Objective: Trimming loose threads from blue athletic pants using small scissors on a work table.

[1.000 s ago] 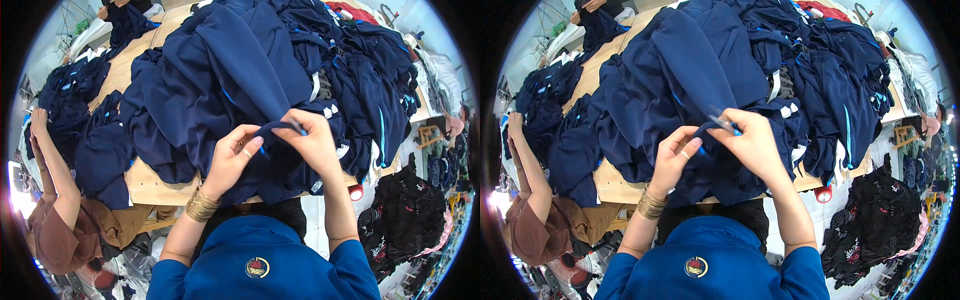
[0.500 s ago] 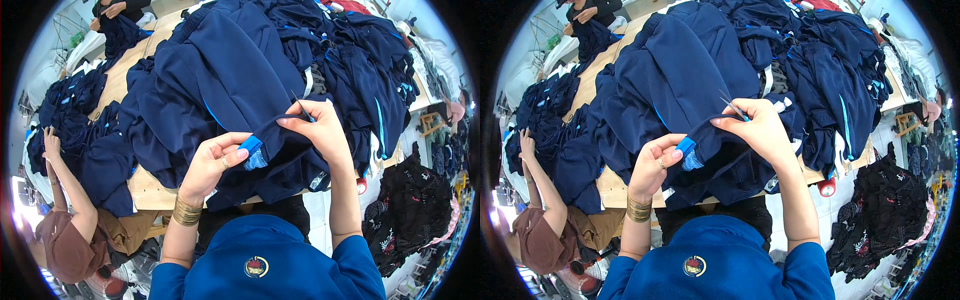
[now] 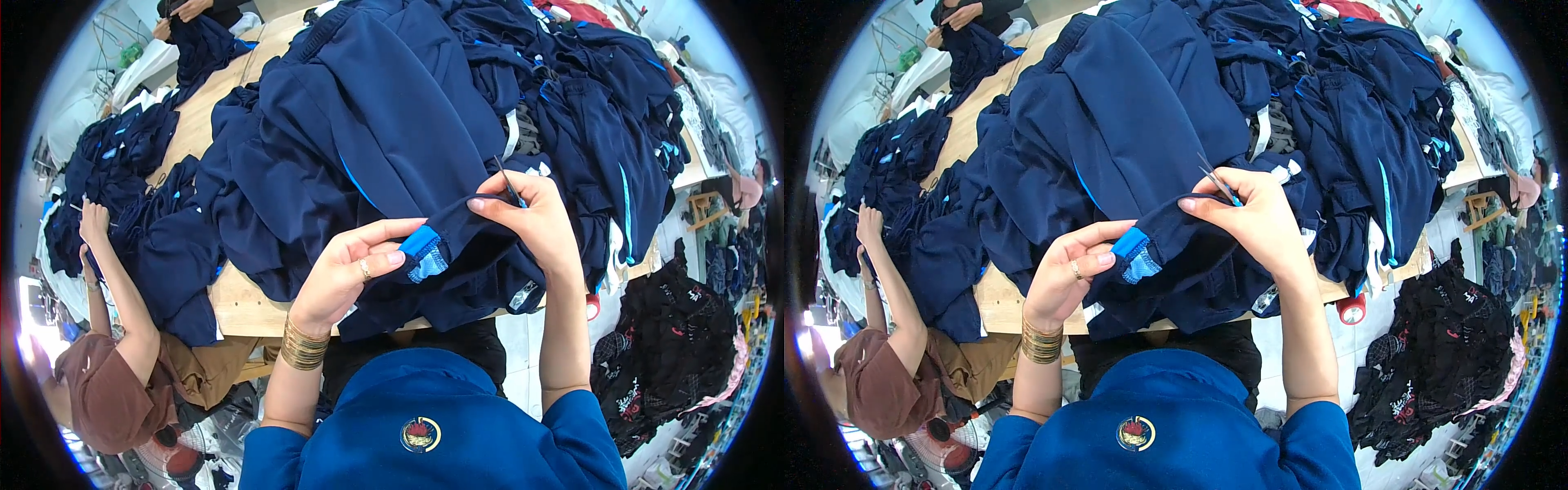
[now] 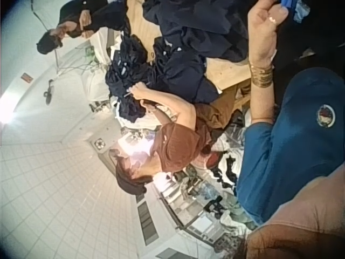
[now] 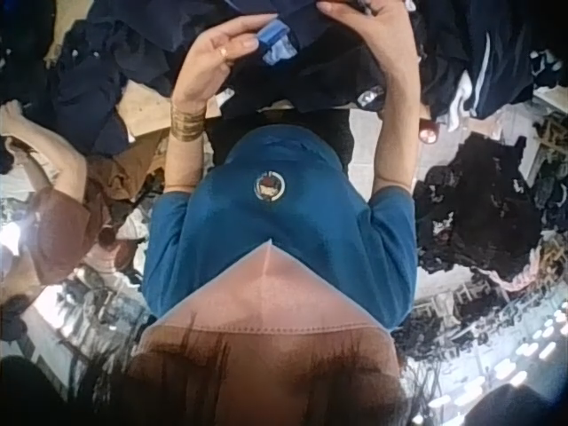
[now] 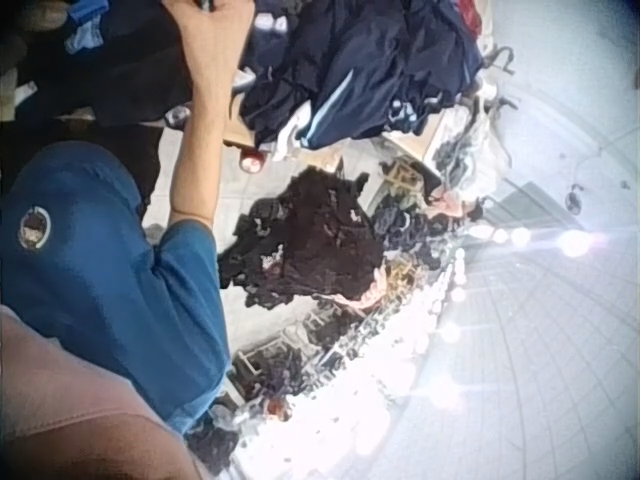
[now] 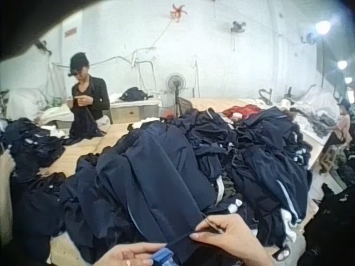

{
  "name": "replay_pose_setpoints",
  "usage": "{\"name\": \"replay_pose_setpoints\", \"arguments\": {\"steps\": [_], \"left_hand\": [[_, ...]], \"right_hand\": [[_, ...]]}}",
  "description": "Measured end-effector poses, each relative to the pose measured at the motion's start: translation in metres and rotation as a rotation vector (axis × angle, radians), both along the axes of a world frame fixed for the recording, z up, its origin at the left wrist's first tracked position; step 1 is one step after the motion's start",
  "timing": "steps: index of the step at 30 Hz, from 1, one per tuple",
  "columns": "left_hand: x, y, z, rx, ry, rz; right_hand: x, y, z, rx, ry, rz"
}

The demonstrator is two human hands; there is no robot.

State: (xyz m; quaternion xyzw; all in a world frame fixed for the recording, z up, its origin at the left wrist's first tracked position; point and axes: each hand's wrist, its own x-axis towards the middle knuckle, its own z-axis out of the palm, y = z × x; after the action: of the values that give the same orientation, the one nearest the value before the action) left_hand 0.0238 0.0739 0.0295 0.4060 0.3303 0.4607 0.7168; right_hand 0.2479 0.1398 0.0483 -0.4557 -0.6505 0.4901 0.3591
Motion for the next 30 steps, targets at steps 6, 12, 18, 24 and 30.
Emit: {"name": "replay_pose_setpoints", "arguments": {"steps": [6, 12, 18, 24, 30], "left_hand": [[0.004, 0.001, -0.002, 0.080, 0.512, -0.147], [0.014, 0.003, -0.007, 0.054, 0.488, -0.203], [0.031, -0.012, -0.022, -0.138, 0.009, 0.191], [0.056, -0.018, -0.023, -0.181, -0.090, 0.292], [0.069, -0.022, -0.019, -0.187, -0.121, 0.374]], "right_hand": [[-0.005, 0.002, 0.003, 0.076, -0.079, 0.004], [-0.008, 0.001, -0.005, 0.692, -0.296, -0.205], [0.000, -0.061, 0.005, 0.141, -0.076, -0.114], [-0.010, -0.086, -0.020, 0.255, -0.249, -0.133], [-0.014, -0.089, -0.036, 0.366, -0.229, -0.211]]}}
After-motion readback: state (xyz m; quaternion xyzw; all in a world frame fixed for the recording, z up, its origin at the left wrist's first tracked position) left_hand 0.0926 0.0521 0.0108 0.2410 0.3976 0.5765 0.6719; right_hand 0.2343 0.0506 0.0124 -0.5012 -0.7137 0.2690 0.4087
